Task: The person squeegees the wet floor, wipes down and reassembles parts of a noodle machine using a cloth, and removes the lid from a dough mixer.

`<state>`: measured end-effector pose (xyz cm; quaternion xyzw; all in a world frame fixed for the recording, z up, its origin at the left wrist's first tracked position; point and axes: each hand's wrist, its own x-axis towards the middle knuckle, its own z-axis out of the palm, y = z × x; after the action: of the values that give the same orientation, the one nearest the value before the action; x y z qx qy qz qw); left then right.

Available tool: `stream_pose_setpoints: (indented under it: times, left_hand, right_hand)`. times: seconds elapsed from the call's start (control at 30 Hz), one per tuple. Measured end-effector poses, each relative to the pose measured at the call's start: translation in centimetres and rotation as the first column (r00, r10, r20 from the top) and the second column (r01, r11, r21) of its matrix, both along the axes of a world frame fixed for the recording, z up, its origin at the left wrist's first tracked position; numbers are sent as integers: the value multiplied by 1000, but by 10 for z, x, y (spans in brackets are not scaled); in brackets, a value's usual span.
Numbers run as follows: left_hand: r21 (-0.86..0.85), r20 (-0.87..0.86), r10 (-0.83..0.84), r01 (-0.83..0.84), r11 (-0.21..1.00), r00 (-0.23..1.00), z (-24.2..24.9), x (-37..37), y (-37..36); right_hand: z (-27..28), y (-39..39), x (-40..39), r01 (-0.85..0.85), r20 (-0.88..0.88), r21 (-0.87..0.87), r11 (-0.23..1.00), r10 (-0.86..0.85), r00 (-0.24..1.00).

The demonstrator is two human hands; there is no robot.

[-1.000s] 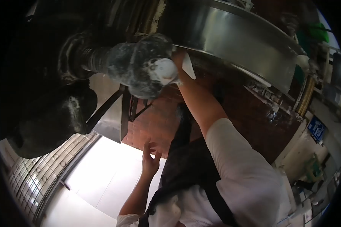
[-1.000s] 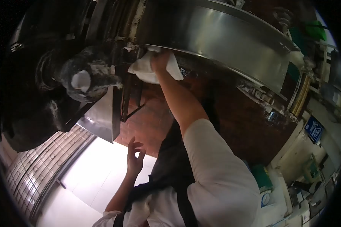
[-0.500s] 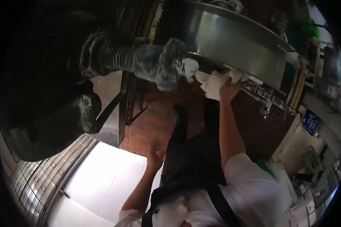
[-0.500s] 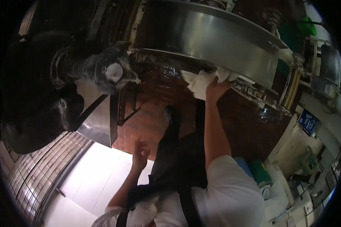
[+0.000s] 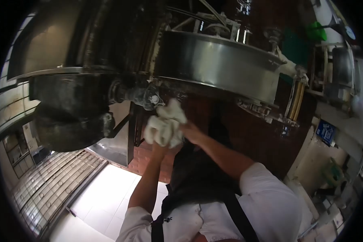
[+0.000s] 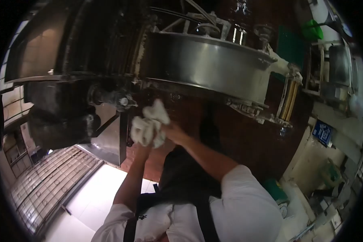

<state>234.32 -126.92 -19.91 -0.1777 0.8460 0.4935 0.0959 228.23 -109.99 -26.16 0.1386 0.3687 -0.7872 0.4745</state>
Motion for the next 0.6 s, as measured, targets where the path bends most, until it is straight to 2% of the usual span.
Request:
stream_pose_setpoints:
  times: [0.03, 0.07, 0.1, 0.13, 0.17, 0.2, 0.27, 0.33, 0.4, 0.43, 0.47, 0.5, 0.57, 0.6]
  left_hand:
    - [-91, 100, -152, 161, 983, 983, 38, -18, 21]
    - [-143, 198, -275, 306, 941, 941, 77, -36, 41]
    - [-177, 248, -361, 408, 895, 899, 117, -54, 57]
    - [-198, 248, -398, 449, 871, 883, 158, -73, 69]
    - [-197, 151, -372, 397, 896, 916, 190, -91, 74]
    - [-184, 8, -260, 257, 949, 966, 224, -108, 67]
    - [-142, -257, 4, -42, 989, 967, 296, -141, 42]
    - [-107, -463, 264, -348, 931, 847, 370, -166, -3]
    - [-145, -535, 390, -536, 832, 749, 440, -186, -42]
    - [-260, -539, 403, -601, 756, 740, 470, -193, -51]
    - [-536, -578, 336, -656, 531, 744, 490, -197, -42]
    - [-702, -571, 149, -575, 421, 807, 501, -192, -71]
    - [-526, -834, -47, -765, 373, 550, 480, -179, -32]
    - [-578, -798, -164, -663, 475, 579, 465, -163, -18]
  right_hand:
    - [21, 46, -13, -13, -24, -19, 1000, 13, 1000]
    - [19, 87, -30, -103, 76, -39, 994, 106, 992]
    - [64, 140, -65, -287, -134, -17, 958, 282, 950]
    - [65, 183, -85, -317, -175, -239, 918, 281, 944]
    - [85, 208, -111, -400, -169, -52, 915, 386, 907]
    - [104, 230, -137, -462, -132, 141, 876, 479, 868]
    - [109, 264, -176, -322, -276, 279, 905, 397, 875]
    - [119, 277, -216, -269, -413, 582, 768, 564, 715]
    - [74, 284, -231, -15, -586, 616, 787, 471, 659]
    - [82, 286, -228, 33, -570, 663, 747, 476, 670]
    - [96, 280, -230, 77, -558, 703, 707, 481, 676]
    - [102, 279, -231, 116, -549, 735, 668, 486, 680]
    - [79, 283, -214, 146, -543, 763, 630, 501, 674]
    - [70, 283, -203, 152, -535, 777, 611, 514, 671]
